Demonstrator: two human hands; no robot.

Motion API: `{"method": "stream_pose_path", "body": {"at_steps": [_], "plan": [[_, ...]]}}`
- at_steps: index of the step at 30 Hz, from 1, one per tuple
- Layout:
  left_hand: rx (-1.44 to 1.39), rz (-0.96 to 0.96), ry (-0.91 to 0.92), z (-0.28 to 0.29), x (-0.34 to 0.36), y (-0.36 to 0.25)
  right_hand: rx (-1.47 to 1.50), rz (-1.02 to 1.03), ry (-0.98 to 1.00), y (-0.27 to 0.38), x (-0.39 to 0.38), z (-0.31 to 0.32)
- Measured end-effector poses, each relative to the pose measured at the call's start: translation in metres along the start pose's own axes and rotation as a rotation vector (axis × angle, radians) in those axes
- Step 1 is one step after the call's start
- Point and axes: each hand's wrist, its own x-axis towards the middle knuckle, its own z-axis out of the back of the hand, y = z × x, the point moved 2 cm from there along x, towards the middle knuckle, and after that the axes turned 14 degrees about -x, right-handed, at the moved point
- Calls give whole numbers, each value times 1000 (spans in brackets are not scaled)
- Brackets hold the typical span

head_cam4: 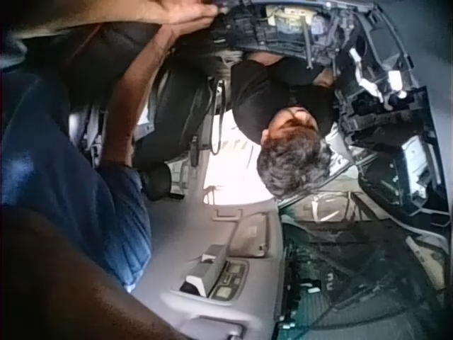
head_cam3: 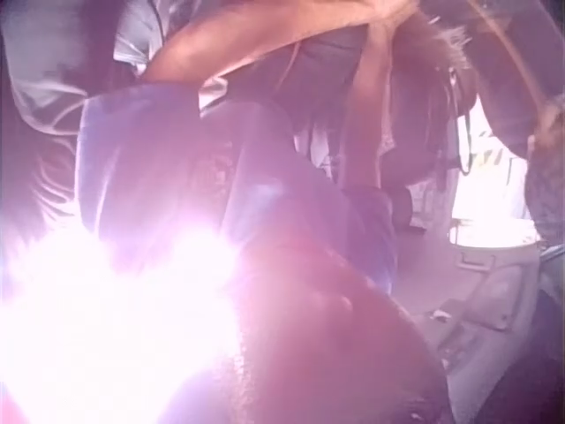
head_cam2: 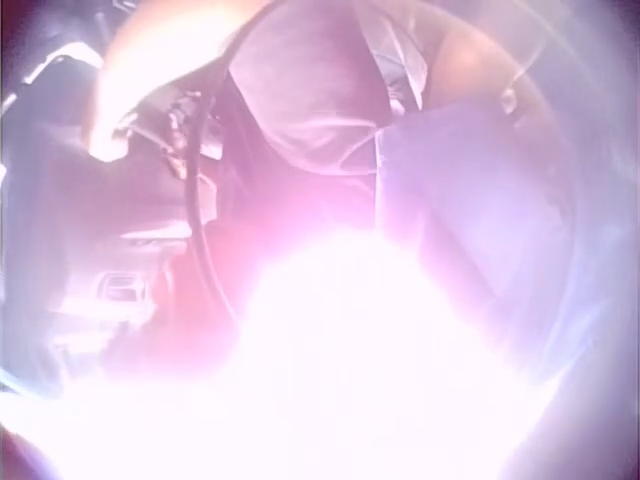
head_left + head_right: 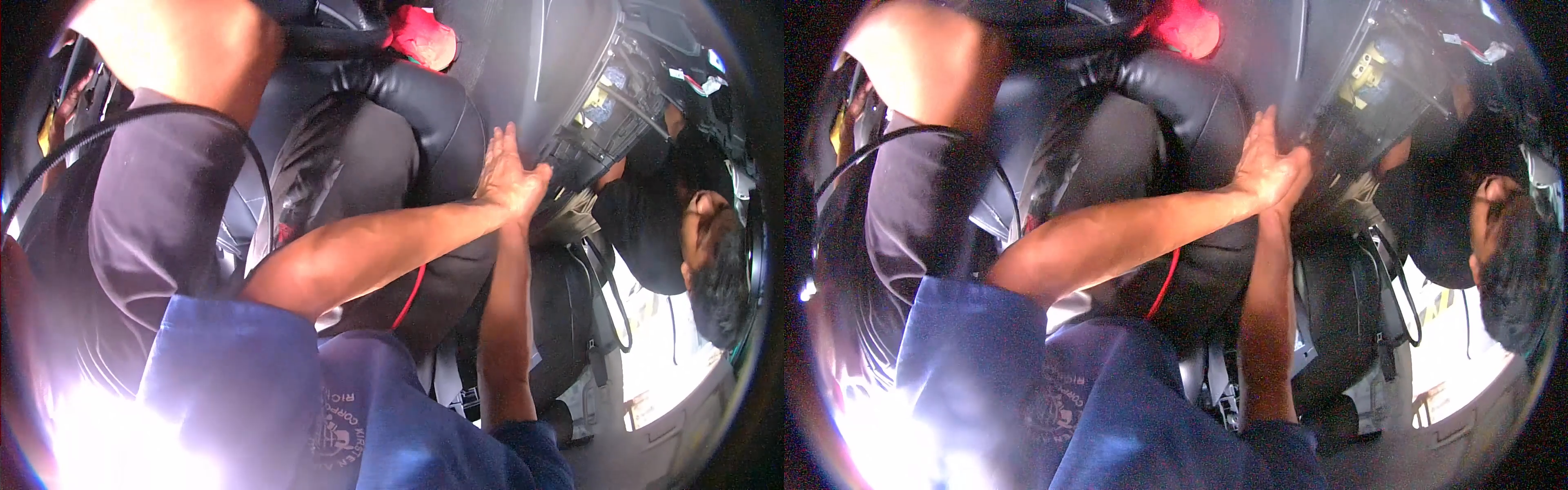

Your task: Repairing or modifying a car's dashboard and wiring from inside the vehicle.

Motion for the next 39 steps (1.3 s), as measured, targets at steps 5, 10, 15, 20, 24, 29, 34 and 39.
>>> {"method": "stream_pose_path", "body": {"at_steps": [5, 10, 15, 20, 24, 29, 34, 39], "plan": [[97, -139, -9, 1, 35, 21, -247, -219, 167, 46, 6, 5], [30, -537, 94, 17, 82, -11, -214, 166, 415, 56, 9, 28], [-26, -626, 147, 3, 115, -33, 152, 57, -385, -18, 62, 86], [247, -602, 103, -5, 120, -32, -57, -135, -131, -42, 145, 82], [387, -750, 107, 33, 156, -11, 31, 48, -367, -42, 161, 52], [250, -582, 72, 16, 130, -28, 260, 92, -276, -36, 156, 56], [304, -599, 147, 15, 125, -34, 199, 48, -304, -42, 157, 53], [544, -663, 159, 18, 123, -36, 199, 70, -292, -42, 162, 59]]}}
